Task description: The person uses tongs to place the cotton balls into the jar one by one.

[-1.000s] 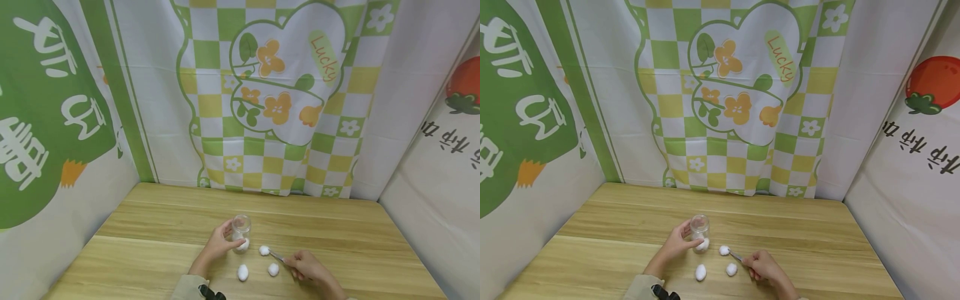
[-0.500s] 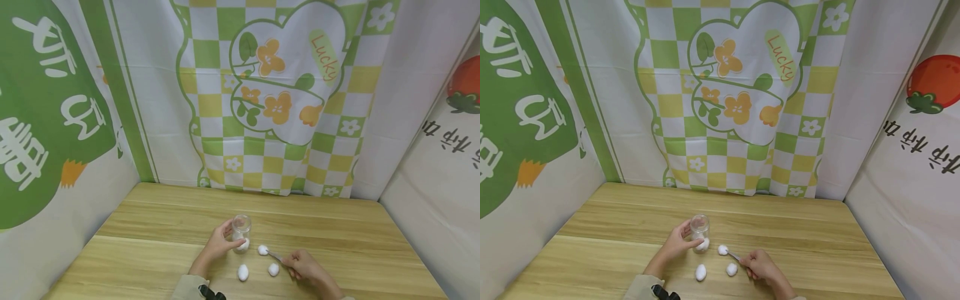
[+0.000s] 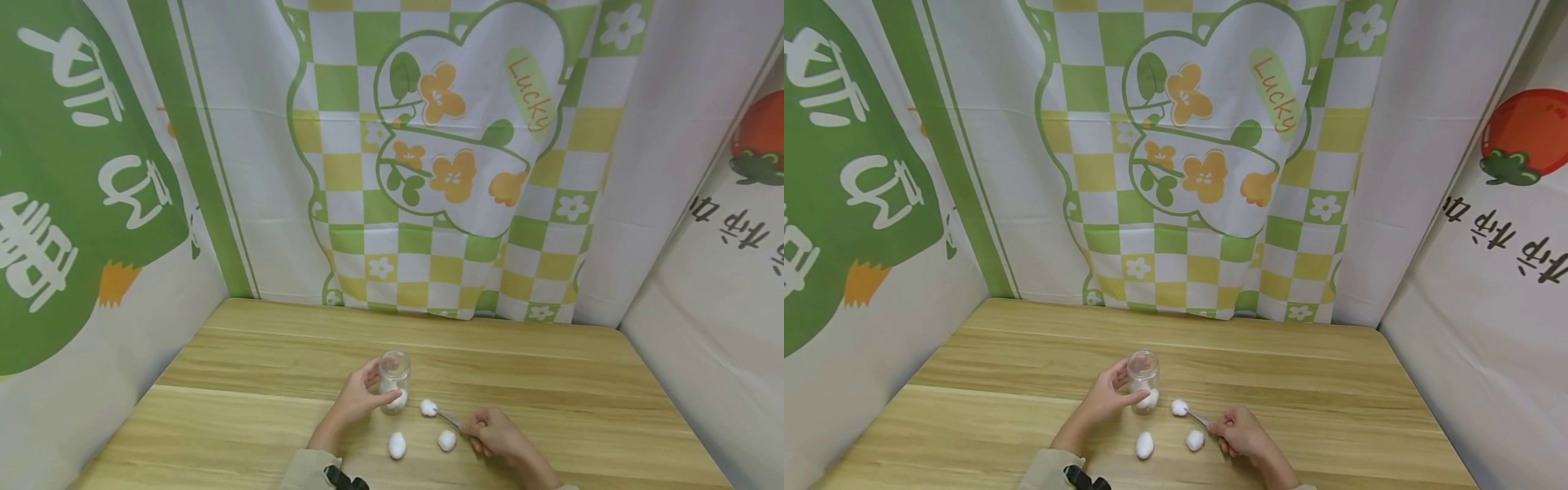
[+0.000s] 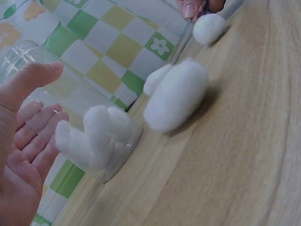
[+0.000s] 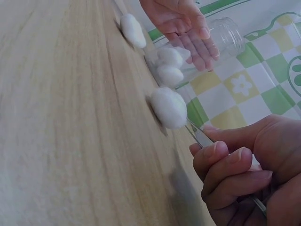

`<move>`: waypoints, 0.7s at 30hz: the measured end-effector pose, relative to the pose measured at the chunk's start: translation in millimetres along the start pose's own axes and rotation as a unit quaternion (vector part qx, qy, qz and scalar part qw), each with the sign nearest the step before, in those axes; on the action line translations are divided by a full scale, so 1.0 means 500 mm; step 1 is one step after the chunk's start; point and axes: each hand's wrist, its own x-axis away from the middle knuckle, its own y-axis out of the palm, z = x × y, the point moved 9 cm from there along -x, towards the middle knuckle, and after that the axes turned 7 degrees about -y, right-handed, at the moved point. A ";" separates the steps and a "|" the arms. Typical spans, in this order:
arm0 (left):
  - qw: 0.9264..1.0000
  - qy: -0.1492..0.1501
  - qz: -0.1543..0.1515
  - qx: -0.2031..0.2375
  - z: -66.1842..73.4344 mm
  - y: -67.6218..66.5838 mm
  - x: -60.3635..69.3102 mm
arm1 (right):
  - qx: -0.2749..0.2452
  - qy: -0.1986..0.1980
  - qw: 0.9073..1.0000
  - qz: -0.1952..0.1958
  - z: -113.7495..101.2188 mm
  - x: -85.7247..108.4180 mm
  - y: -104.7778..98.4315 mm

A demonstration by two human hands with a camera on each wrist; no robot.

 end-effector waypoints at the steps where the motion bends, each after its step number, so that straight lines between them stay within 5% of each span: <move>1: 1.000 -0.001 0.000 0.000 0.000 0.000 0.000 | -0.001 -0.001 1.000 0.003 -0.001 -0.001 -0.001; 21: 1.000 0.006 0.010 0.009 0.010 -0.001 0.004 | -0.006 -0.006 1.000 0.014 -0.016 -0.001 -0.009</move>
